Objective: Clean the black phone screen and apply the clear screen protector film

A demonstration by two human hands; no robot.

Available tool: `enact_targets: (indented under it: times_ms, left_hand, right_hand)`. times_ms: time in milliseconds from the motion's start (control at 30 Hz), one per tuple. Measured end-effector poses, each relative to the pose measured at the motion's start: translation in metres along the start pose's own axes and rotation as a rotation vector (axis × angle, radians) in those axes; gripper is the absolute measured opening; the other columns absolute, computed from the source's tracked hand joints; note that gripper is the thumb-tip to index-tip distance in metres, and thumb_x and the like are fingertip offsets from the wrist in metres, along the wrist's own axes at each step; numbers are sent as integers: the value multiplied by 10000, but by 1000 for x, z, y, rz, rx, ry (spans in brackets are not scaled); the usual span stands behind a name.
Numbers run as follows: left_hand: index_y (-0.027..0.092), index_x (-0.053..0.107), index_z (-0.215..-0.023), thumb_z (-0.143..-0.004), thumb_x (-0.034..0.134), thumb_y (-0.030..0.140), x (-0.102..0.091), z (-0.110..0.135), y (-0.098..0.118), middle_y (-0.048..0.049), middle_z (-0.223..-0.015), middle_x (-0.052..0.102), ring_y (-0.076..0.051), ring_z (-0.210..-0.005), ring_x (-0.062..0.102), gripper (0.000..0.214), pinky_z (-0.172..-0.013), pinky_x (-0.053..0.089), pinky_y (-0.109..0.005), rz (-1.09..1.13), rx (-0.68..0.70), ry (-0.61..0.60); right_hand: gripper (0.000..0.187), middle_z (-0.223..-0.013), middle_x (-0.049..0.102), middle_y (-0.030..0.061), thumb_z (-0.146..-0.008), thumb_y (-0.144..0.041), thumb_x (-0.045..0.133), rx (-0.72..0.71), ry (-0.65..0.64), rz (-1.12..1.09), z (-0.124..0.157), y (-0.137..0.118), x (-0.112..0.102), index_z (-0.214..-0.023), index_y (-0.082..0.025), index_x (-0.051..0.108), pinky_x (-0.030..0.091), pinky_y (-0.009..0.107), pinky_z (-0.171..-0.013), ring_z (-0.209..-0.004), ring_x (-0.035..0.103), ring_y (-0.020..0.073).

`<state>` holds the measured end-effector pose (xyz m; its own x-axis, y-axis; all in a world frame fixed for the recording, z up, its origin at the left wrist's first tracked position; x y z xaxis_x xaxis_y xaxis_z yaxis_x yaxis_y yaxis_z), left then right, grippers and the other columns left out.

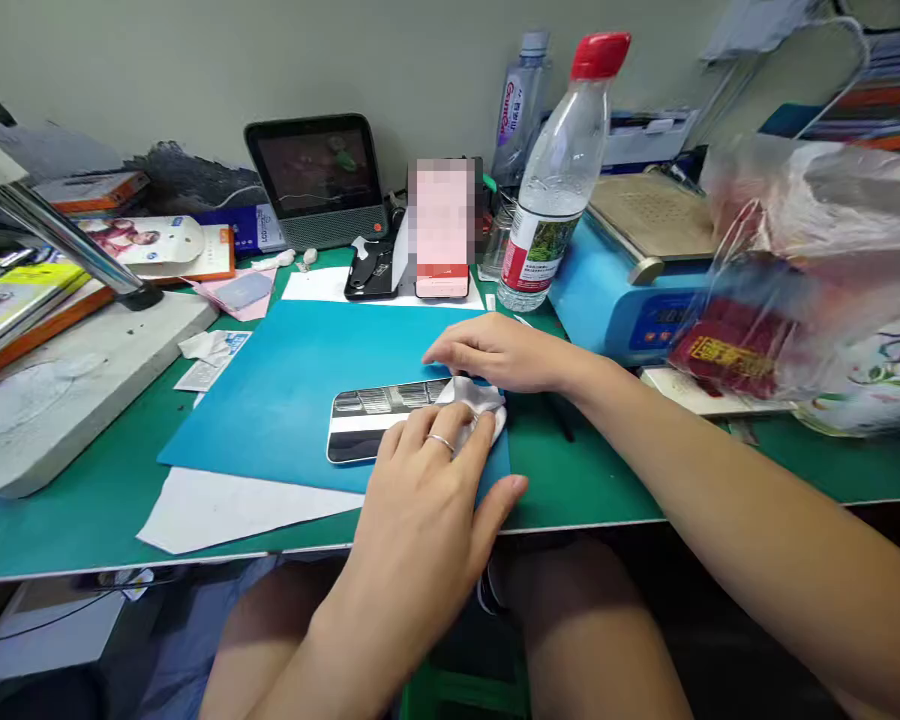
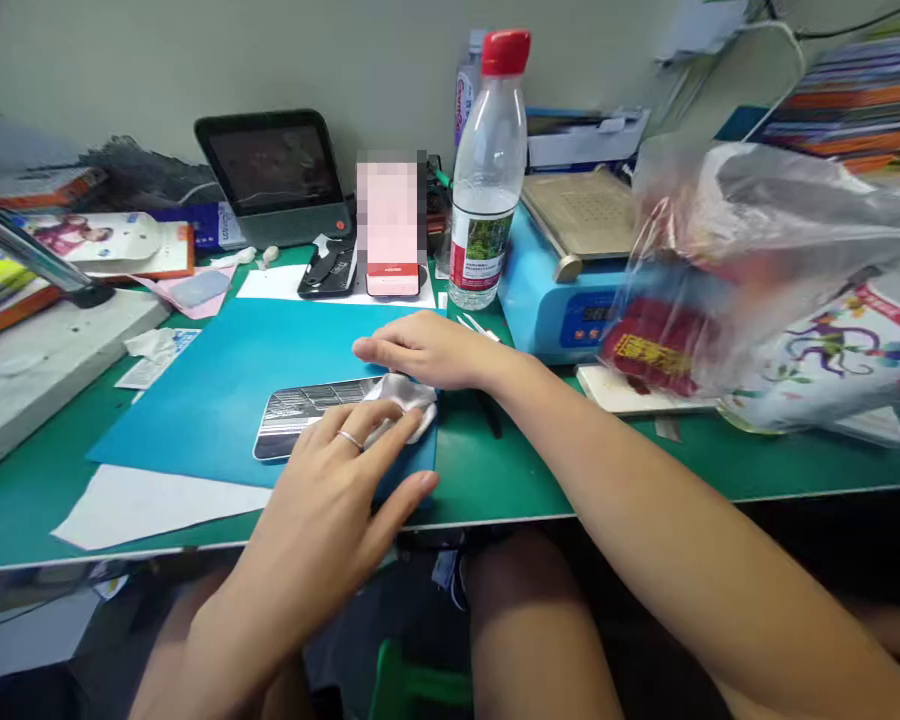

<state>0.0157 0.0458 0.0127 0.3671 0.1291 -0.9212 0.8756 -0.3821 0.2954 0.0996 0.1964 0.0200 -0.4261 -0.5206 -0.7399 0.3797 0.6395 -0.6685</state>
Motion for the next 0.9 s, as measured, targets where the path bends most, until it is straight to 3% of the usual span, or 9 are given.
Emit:
enact_targets:
  times_ms: [200,467,633,767,900]
  left_hand:
    - [157,551,-1469,-1077,496,475,-12,15,-23,-128,-1495,588,-352,-1356,505,507,-1096,454,-544,-67,-14,-10]
    - [135,575,-1455,-1085,433,497,-33,41,-71,-159,-1513,570,-373,-1388,504,536,-1162,409,-595,-142,-148,-22]
    - [102,585,-1449,-1089,384,523,-38,52,-77,-183,-1478,574,-378,-1401,483,589,-1132,473,-561,-133,-195,-6]
    - [85,601,-1436,-1094,358,519,-39,51,-77,-194,-1443,591,-381,-1384,493,604,-1125,484,-564,-145,-187,1]
    - [114,598,-1449,-1083,373,551,-38,48,-84,-180,-1487,574,-363,-1385,519,614,-1140,488,-544,-112,-223,-6]
  right_hand:
    - [965,-785,661,64,-924,-890,285,15,12,-50,-1,5,-2,-1073,-87,798,419,309,-701,-711,587,174]
    - [854,-811,690,67,-968,-825,321,44,37,-38,-3,12,-3,-1096,-122,788,433,315,-710,-717,595,171]
    - [714,-823,729,73,-990,-734,413,45,28,15,-4,9,-3,-1035,-134,797,457,329,-728,-757,633,190]
    - [473,-1042,793,100,-979,-550,559,41,1,38,-4,4,-3,-1061,-152,800,490,346,-827,-936,695,225]
    - [432,-987,765,88,-952,-526,610,10,-72,70,-2,-1,-3,-1091,-161,796,471,332,-737,-836,662,202]
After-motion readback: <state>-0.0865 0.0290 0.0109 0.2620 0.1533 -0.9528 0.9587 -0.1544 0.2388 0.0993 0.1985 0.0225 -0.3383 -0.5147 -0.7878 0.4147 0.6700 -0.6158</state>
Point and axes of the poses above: each hand's wrist, its own z-axis away from the middle knuckle, its own x-axis out of the palm, y = z × x, the point moved 5 cm from there along -z, towards the middle knuckle
